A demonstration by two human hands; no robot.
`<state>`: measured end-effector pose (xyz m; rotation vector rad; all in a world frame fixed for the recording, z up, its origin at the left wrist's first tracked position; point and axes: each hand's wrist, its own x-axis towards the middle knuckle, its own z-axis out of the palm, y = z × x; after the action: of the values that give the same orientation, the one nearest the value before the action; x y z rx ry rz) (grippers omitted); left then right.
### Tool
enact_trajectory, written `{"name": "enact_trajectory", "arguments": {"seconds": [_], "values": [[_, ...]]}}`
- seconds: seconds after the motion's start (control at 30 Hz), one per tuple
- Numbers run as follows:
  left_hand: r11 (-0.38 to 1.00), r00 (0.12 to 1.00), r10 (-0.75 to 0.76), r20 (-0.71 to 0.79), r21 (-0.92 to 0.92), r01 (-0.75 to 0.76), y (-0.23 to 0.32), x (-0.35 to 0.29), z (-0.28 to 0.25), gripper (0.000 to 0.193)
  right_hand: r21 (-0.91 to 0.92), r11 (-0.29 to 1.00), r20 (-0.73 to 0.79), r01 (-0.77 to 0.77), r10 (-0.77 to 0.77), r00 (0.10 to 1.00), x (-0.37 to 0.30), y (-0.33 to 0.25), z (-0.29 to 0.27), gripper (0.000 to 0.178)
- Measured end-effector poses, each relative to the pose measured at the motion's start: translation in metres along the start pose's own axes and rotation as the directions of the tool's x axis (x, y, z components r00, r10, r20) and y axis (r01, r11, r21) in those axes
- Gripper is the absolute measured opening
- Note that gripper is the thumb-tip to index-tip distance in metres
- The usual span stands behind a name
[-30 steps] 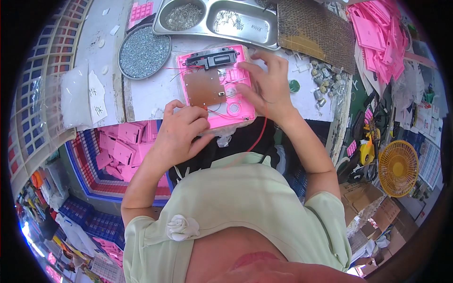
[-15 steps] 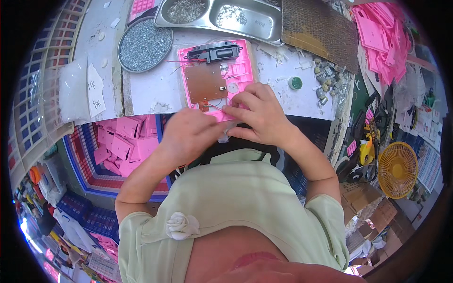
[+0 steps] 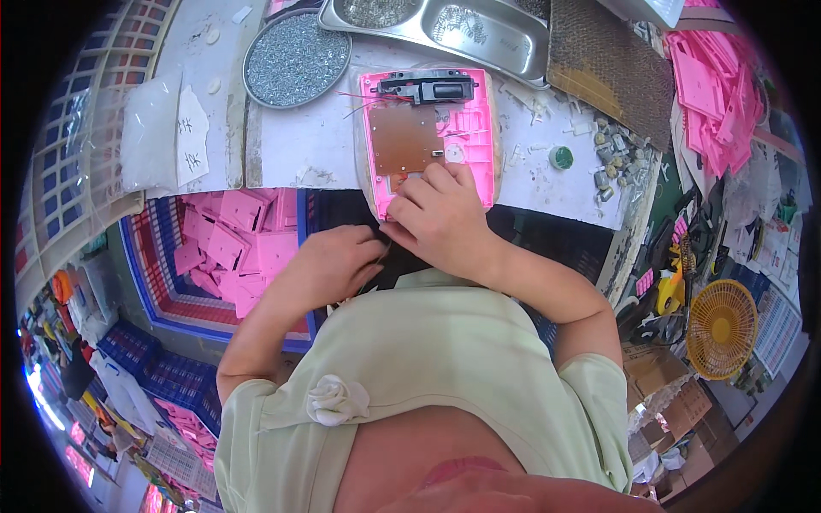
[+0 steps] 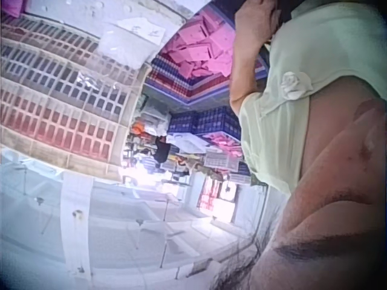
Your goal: Assembling and soldering electronic components into a pink plastic housing.
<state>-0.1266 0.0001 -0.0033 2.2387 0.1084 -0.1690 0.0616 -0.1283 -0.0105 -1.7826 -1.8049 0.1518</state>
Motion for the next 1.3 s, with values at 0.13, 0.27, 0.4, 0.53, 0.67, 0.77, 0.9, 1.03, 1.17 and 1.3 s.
{"name": "enact_trajectory", "arguments": {"seconds": [0.13,0.27,0.4,0.53,0.67,0.77,0.9,1.03,1.17,1.3], "values": [[0.996,0.972,-0.056,-0.226,-0.079,0.039,0.001,0.016,-0.024,0.016,-0.038,0.999,0.054,-0.015,0.017,0.998,0.003,0.002,-0.001,0.035],[0.993,0.934,0.119,-0.336,0.019,-0.119,-0.014,0.033,-0.007,0.019,0.225,0.97,0.019,0.088,-0.095,0.995,0.005,0.032,-0.048,0.03],[0.978,0.941,0.202,-0.272,-0.003,-0.211,-0.029,0.035,-0.019,0.019,0.193,0.932,-0.189,-0.308,0.344,0.92,0.029,0.122,-0.148,0.01],[0.968,0.95,0.239,-0.199,-0.036,-0.25,-0.039,0.043,-0.03,0.019,0.003,0.918,-0.444,-0.396,0.356,0.822,0.094,0.215,-0.219,0.018],[0.961,0.95,0.261,-0.172,-0.045,-0.273,-0.036,0.05,-0.036,0.019,-0.129,0.974,-0.405,-0.185,0.119,0.907,0.195,0.331,-0.254,0.019],[0.953,0.944,0.283,-0.169,-0.058,-0.296,-0.035,0.058,-0.034,0.019,-0.453,0.867,-0.465,-0.207,-0.031,0.885,0.276,0.366,-0.253,0.025],[0.956,0.95,0.275,-0.144,-0.065,-0.287,-0.033,0.059,-0.033,0.017,-0.679,0.652,-0.399,-0.336,0.055,0.915,0.322,0.352,-0.248,0.018],[0.958,0.952,0.262,-0.158,-0.08,-0.277,-0.031,0.059,-0.033,0.017,-0.655,0.674,-0.46,-0.341,0.002,0.888,0.328,0.373,-0.241,0.017],[0.961,0.954,0.245,-0.175,-0.088,-0.263,-0.03,0.061,-0.031,0.016,-0.577,0.744,-0.53,-0.336,-0.028,0.848,0.321,0.374,-0.249,0.016],[0.963,0.947,0.252,-0.2,-0.049,-0.266,-0.026,0.065,-0.029,0.014,-0.358,0.898,-0.691,-0.254,-0.072,0.719,0.288,0.372,-0.279,0.015]]}}
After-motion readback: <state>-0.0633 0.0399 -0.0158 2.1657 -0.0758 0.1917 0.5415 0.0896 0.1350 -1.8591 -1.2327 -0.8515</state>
